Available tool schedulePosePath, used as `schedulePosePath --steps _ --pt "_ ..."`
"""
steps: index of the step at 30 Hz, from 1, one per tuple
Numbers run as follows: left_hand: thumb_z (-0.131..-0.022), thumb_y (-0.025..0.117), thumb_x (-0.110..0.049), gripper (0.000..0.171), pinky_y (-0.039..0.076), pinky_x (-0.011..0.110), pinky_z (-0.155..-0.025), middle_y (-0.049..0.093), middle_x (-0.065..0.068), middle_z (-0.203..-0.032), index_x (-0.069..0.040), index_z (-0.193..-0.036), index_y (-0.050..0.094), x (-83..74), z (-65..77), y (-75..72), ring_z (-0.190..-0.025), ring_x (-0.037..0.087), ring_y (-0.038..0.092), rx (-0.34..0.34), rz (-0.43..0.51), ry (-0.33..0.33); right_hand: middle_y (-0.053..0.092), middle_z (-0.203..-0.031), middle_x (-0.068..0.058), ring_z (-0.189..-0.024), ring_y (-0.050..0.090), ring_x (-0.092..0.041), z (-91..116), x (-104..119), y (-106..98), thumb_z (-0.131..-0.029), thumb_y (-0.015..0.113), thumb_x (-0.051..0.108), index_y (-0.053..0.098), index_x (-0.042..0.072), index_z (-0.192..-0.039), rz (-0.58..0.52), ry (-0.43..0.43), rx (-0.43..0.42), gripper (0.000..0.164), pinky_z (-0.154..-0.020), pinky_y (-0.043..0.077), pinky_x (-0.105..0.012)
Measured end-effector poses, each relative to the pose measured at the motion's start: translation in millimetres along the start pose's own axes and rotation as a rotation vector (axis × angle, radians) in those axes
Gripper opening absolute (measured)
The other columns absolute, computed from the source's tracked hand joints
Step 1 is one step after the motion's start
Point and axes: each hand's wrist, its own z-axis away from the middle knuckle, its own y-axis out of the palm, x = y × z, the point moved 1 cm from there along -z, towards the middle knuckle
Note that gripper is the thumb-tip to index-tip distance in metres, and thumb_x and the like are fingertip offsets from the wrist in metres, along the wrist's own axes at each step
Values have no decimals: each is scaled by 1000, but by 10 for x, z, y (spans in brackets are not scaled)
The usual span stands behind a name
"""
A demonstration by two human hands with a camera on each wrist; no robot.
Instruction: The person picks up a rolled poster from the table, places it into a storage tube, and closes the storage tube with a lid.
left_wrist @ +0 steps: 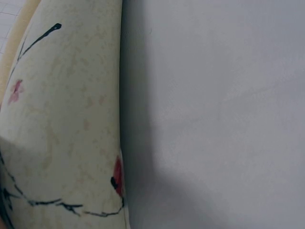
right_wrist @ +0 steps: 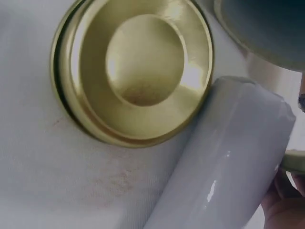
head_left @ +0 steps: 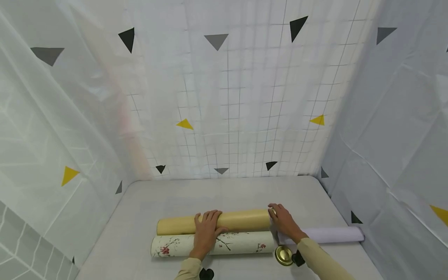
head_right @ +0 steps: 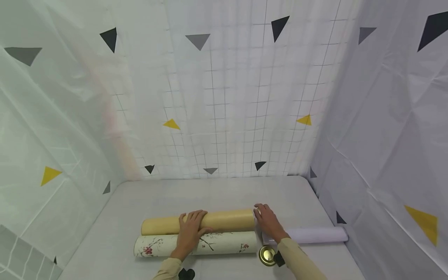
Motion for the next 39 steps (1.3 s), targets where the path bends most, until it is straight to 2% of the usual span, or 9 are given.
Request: schedulePosePath --steps 4,7,11,15,18,24,32,39 --pt "-82 66 -62 65 39 61 -108 67 -4 -131 -24 -134 62 -6 2 -11 -121 20 60 7 11 -8 62 -104 -11 -80 56 -12 -25 -12 25 -113 40 23 63 3 -123 -98 23 18 31 -74 50 -32" --pt "-82 66 -62 65 39 61 -108 67 -3 -131 -24 -134 62 -7 -3 -8 -122 21 60 9 15 -11 64 -104 -8 -87 53 -12 -37 -6 51 -113 38 24 65 7 -119 -146 44 10 33 -78 47 -31" --pt "-82 66 -62 65 39 61 -109 67 -3 -132 -24 -134 62 -13 1 4 -122 21 60 5 14 -11 66 -115 -10 -92 54 -15 -19 3 88 -113 38 27 64 7 -122 -211 92 11 34 -72 48 -29" --pt "-81 65 -63 65 38 61 -109 67 -3 -132 -24 -134 62 -18 6 2 -122 21 60 2 15 -10 65 -113 -12 -84 54 -15 -7 7 106 -113 37 29 63 7 -126 -263 135 25 36 -60 48 -26" --pt "-82 66 -62 65 38 61 -109 67 -3 -132 -24 -134 62 -24 7 -7 -123 21 60 8 24 -12 66 -109 -10 -79 53 -14 -1 10 96 -114 36 32 62 8 -127 -290 144 36 38 -59 49 -27" --pt "-81 67 -61 65 38 61 -108 67 -3 -131 -23 -134 61 -19 2 -12 -121 21 60 4 21 -12 69 -111 -12 -78 56 -13 14 59 83 -114 35 32 62 7 -130 -321 116 39 40 -61 53 -31" --pt "-81 67 -61 64 39 61 -108 67 -3 -131 -24 -134 61 -23 10 -12 -121 21 60 11 27 -14 69 -106 -10 -82 54 -15 40 101 85 -114 35 33 61 9 -131 -323 132 66 40 -71 46 -28" --pt "-82 66 -61 65 38 61 -110 66 -2 -133 -23 -135 61 -7 9 -13 -123 22 59 12 28 -11 69 -116 -11 -87 55 -15 6 111 95 -113 38 33 61 11 -130 -324 112 98 37 -79 45 -32"
